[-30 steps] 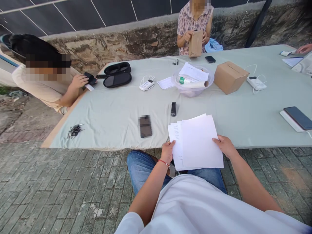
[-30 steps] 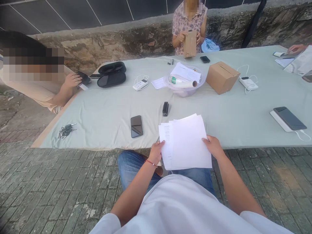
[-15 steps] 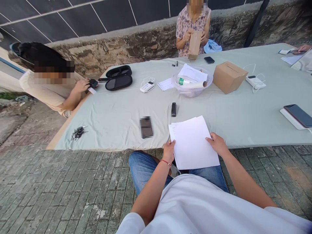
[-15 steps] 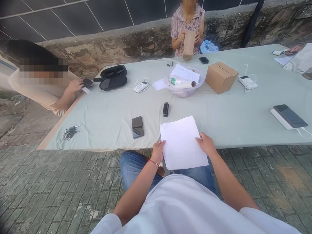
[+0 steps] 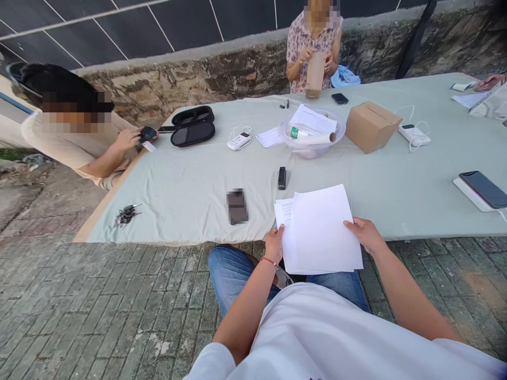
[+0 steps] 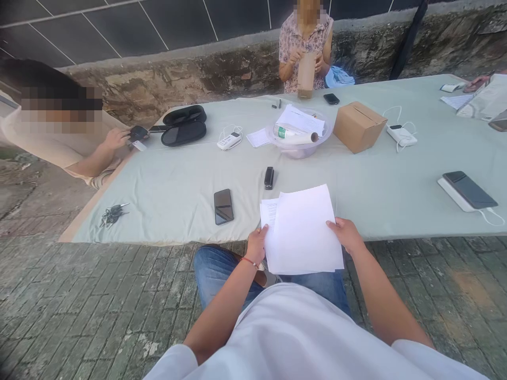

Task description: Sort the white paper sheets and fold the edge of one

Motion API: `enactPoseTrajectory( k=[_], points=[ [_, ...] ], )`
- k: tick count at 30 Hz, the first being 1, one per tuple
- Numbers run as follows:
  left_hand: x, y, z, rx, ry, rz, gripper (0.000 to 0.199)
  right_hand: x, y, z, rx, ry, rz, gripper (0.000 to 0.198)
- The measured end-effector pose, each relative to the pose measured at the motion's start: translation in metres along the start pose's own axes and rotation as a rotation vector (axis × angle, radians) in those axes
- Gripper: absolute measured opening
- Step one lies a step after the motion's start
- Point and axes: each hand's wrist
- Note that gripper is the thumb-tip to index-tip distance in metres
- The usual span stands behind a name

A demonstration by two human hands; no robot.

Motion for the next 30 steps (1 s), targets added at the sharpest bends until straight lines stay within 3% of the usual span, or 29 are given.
enactPoseTrajectory(
  k=[6,12,17,20,23,26,30],
  points=[
    [-0.005,0.005,0.002,-0.022,0.004,-0.077,0.047,0.007,-0.03,-0.009,-0.171,0.05,-0.06,0.039],
    [-0.007,0.005,0.003,0.015,-0.009,-0.078,0.044,0.011,-0.03,-0.011,-0.284,0.1,0.023,0.037],
    [-0.009,0.005,0.006,0.081,-0.003,-0.161,0.046,0.014,-0.042,-0.009,-0.439,0.168,-0.023,0.036],
    [-0.013,0.006,0.009,0.099,-0.067,-0.233,0.053,0.019,-0.052,-0.009,-0.488,0.223,0.055,0.034],
    [-0.022,0.007,0.018,0.11,-0.159,-0.311,0.054,0.021,-0.055,-0.011,-0.366,0.241,0.157,0.052],
    [-0.035,0.006,0.037,0.182,-0.242,-0.393,0.049,0.017,-0.05,-0.019,-0.088,0.2,0.027,0.071],
    [-0.047,0.002,0.073,0.386,-0.414,-0.462,0.038,0.011,-0.042,-0.041,0.194,0.191,-0.319,0.062]
  ],
)
Point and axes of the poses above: each hand's wrist, its own x-axis towards the middle knuckle, its own y-axis out of the back of the hand, z = x × y
